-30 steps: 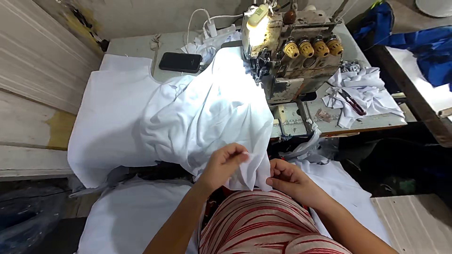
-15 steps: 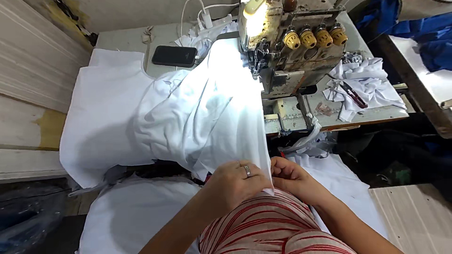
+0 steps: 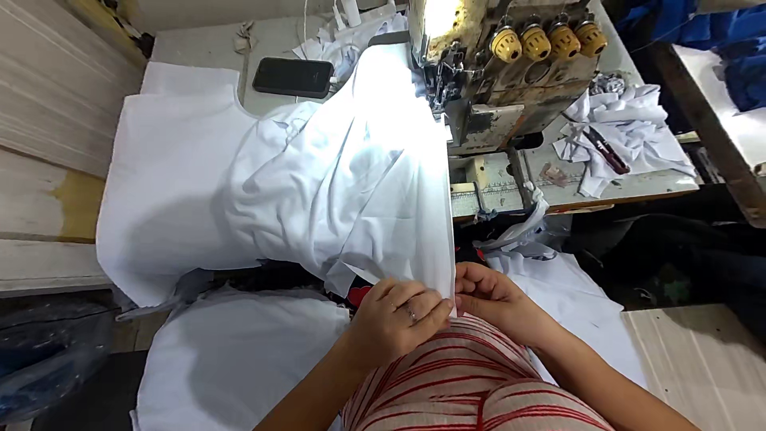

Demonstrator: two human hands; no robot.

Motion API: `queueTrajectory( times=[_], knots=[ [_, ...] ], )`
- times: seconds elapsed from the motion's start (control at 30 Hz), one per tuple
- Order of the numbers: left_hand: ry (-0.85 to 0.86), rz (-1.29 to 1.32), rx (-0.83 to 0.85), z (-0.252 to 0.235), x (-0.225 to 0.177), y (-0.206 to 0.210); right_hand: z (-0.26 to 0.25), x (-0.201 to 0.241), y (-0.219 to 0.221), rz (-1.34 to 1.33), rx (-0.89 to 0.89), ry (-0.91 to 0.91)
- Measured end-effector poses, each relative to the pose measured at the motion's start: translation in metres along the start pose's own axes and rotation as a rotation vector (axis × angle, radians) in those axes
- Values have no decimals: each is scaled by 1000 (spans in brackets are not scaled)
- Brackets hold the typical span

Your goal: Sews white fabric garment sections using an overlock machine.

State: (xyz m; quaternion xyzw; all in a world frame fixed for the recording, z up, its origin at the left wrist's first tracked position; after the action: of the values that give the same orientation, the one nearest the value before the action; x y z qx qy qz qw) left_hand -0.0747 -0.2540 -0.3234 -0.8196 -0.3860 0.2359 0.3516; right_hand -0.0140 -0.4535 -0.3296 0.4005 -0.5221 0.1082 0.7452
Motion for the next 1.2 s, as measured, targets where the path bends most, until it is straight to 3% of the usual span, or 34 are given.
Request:
queueTrajectory(
  times=[0.1,0.2,0.3,0.43,0.5,1.0,1.1,1.2],
  knots=[
    [-85,51,-86,10,-2,16,-4,-2,-5,-31,17,13],
    [-224,343,-185,-9,5,17,-28,9,-15,-72,75,-38],
    [-185,467,-191,-38,8,10,-70,36,-21,-16,11,-119],
    [11,291,-34,-51,17,33,-123,56,-28,50,-274,-161],
    [83,245,30,-52,30,45,-132,53,-34,96,-328,-200],
    [266,76,18,-127,119,50,-118,41,-54,-18,-295,-301],
    [225,34,-42,-133,126,55,-129,52,-56,30,-347,-372],
    [112,-97,26,-132,128,65,-133,60,-56,176,-360,-449]
  ],
)
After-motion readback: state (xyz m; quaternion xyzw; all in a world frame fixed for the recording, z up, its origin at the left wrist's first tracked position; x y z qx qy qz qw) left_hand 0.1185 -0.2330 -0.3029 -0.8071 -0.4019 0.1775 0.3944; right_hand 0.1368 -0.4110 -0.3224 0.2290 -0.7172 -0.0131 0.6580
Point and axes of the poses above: each hand's wrist, its own z-axis away from the middle knuckle, its own y-axis out of the palm, x = y × z, the point moved 2 cm from there along -z, towards the middle knuckle, and after that the axes turned 10 degrees about -z, right-handed, at the moved point
